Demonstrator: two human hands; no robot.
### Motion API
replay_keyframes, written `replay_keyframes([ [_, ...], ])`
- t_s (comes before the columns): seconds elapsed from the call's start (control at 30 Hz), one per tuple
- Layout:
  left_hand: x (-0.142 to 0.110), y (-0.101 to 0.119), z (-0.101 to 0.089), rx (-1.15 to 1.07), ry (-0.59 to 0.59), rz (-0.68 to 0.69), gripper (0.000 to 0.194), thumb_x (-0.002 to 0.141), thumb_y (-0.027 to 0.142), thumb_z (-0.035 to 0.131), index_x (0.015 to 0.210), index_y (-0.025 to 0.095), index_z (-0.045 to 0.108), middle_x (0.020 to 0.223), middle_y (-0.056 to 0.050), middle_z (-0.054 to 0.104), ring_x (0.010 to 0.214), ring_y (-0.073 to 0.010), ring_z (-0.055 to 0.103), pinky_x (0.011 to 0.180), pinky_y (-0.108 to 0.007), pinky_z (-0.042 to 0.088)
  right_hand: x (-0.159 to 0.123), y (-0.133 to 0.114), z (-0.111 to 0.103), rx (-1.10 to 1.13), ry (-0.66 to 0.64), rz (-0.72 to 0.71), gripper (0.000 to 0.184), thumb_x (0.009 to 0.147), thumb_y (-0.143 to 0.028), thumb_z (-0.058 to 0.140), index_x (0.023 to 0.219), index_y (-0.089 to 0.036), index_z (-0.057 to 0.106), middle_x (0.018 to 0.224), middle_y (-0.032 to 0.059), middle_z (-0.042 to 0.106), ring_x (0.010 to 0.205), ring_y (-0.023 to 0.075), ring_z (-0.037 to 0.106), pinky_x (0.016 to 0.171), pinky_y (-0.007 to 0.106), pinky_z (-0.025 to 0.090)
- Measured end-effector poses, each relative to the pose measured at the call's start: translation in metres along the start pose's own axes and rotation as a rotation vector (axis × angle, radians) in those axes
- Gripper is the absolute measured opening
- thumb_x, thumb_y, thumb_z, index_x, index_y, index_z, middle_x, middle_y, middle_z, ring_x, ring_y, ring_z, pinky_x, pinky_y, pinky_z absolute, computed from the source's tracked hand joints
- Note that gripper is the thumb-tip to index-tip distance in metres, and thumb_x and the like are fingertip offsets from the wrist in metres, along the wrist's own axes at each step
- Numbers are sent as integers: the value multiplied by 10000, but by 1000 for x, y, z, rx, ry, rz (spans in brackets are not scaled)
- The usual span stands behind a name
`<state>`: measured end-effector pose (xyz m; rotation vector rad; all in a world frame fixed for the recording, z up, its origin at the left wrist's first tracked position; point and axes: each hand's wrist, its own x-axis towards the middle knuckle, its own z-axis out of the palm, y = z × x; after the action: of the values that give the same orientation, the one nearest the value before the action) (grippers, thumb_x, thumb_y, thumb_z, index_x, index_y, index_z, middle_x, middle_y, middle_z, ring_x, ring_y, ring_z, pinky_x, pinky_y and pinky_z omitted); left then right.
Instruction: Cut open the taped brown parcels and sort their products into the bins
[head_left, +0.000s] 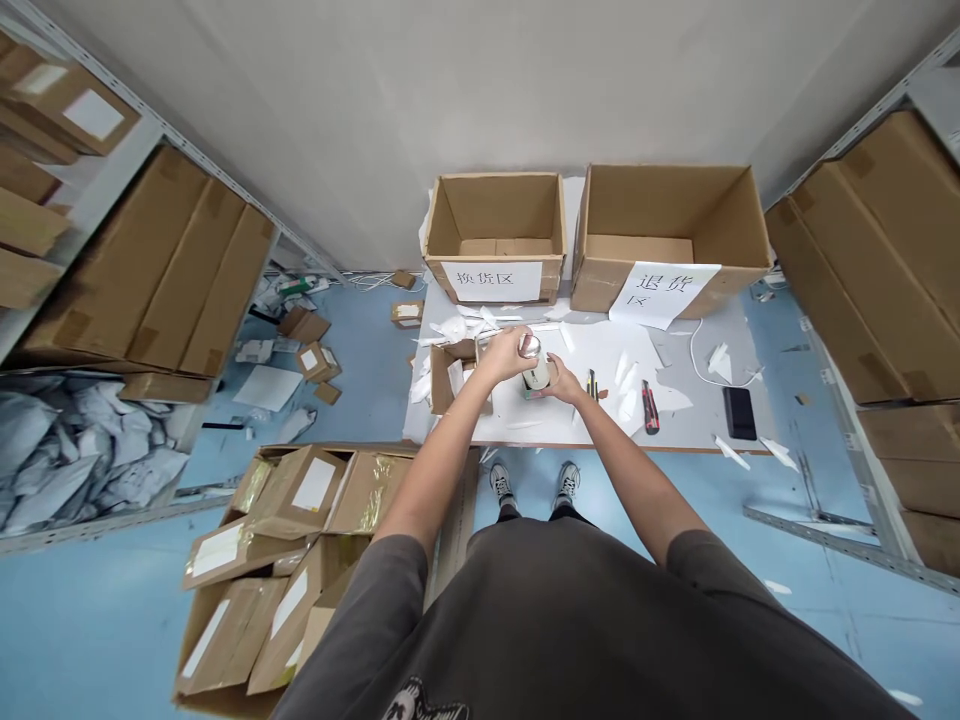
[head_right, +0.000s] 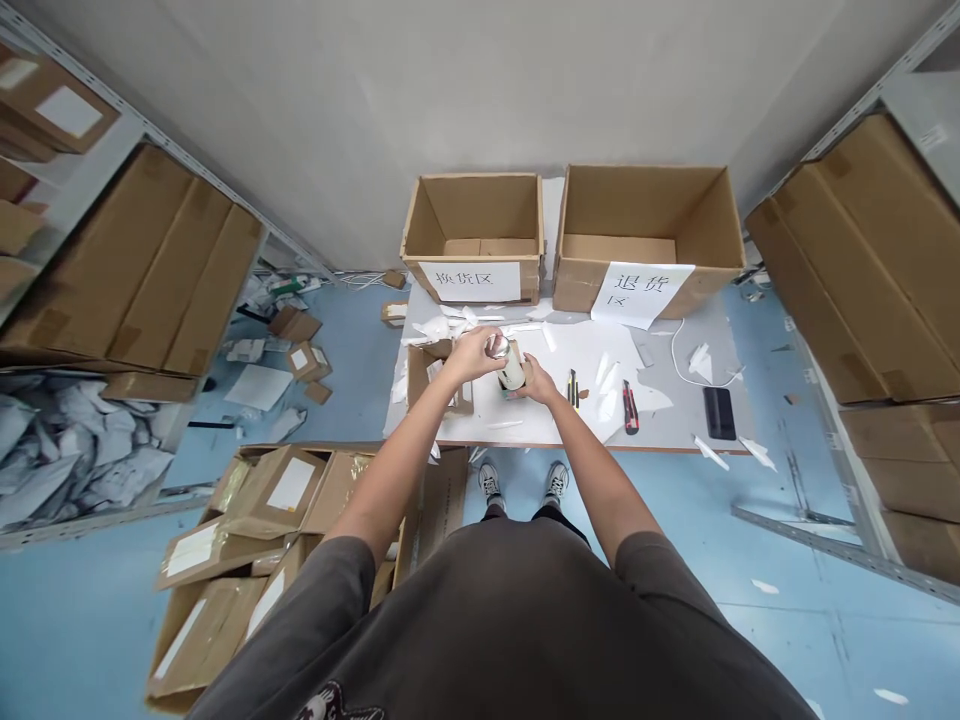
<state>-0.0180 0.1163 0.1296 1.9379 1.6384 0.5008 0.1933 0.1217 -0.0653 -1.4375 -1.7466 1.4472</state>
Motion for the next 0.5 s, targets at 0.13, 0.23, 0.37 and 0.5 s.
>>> replay_keyframes([
  [0.13,0,-8,4,-3,-2,-27,437,741,251,772,1165,231,671,956,-35,663,971,-267,630,917,-359,502,4,10,10,24,-10,21,1153,480,-409,951,1512,-243,464,1385,98,671,1200,335,675,1077,493,517],
  [0.23,-1,-10,6,22,-3,-58,453,742,242,774,1181,227,666,985,-46,662,970,-269,635,897,-353,503,1,14,15,4,12,37,1006,524,-428,918,1427,-255,509,1254,59,721,1110,314,698,1014,477,544],
  [0.37,-5,-8,17,106,-26,-54,494,738,206,781,1218,223,669,1138,-90,662,1040,-295,646,893,-355,504,-4,15,19,0,50,0,800,593,-388,844,1326,-281,541,1287,63,719,1203,316,678,1042,480,529],
  [0.5,-8,-9,37,148,-84,-52,504,769,217,774,1263,214,674,1164,-110,654,1081,-308,652,898,-357,513,-8,10,23,-7,60,-29,738,618,-411,813,1287,-275,531,1257,53,727,1167,317,697,1018,470,546],
])
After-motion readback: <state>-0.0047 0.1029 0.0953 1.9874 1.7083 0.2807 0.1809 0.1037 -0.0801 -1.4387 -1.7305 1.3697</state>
